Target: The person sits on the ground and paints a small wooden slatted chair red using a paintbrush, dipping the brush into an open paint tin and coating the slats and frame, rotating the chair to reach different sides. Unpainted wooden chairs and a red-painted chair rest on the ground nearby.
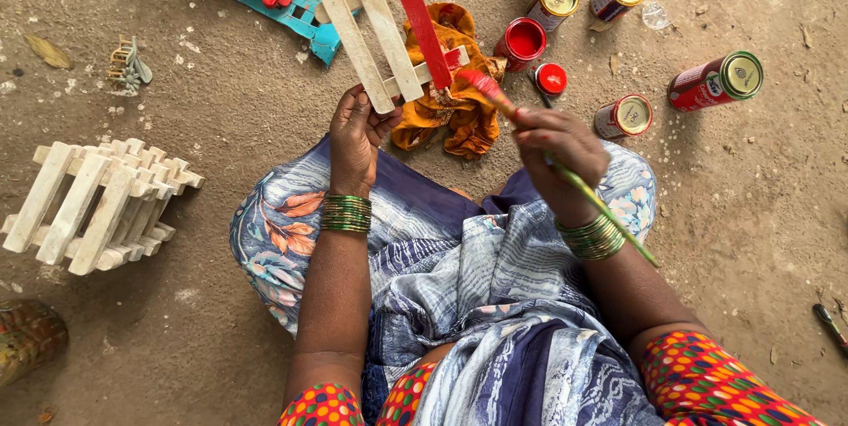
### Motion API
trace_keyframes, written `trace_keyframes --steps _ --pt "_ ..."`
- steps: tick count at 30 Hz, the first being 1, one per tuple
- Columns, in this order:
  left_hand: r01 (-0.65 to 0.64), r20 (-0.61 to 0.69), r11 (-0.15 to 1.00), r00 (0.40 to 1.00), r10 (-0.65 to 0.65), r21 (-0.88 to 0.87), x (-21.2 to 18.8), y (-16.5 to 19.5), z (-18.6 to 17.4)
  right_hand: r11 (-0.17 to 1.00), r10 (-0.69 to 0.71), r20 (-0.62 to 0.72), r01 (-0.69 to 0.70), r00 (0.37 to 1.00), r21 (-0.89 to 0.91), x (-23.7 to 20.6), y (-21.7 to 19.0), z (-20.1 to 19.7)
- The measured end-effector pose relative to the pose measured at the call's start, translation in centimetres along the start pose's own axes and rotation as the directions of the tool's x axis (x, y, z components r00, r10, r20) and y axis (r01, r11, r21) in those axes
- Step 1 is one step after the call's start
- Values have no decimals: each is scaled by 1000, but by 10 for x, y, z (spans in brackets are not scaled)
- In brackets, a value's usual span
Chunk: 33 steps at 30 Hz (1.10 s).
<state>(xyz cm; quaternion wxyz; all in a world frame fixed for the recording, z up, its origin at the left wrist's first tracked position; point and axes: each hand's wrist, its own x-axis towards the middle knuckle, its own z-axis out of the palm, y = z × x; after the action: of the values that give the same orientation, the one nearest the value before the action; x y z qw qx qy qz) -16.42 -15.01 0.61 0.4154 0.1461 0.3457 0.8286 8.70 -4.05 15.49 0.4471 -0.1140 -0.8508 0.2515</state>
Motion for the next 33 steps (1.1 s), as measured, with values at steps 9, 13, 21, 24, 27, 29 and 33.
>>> trace_keyframes --steps 9,13,21,24,27,29,33 --pt "-45 -64 998 997 47 44 1 -4 -5 997 -21 46 24 999 -75 12 3 -3" --pt "-87 -161 992 982 102 95 6 -10 -11 999 40 37 -39 999 -25 3 3 -5" --pt "-117 -300 988 943 143 101 16 -14 -20 955 255 -207 -212 945 210 -14 53 -19" --pt "-114 -235 989 963 132 90 17 -12 -20 946 307 -252 -264 918 191 1 117 -28" --pt "-105 -146 975 980 134 195 20 -11 -11 923 373 -190 -343 908 176 7 172 -25" --pt "-110 -89 959 986 138 261 22 -10 -4 938 305 -144 -323 942 -126 8 198 -22" --pt "-152 -15 978 988 156 141 30 -8 8 926 323 -99 -336 941 -175 23 227 -8"
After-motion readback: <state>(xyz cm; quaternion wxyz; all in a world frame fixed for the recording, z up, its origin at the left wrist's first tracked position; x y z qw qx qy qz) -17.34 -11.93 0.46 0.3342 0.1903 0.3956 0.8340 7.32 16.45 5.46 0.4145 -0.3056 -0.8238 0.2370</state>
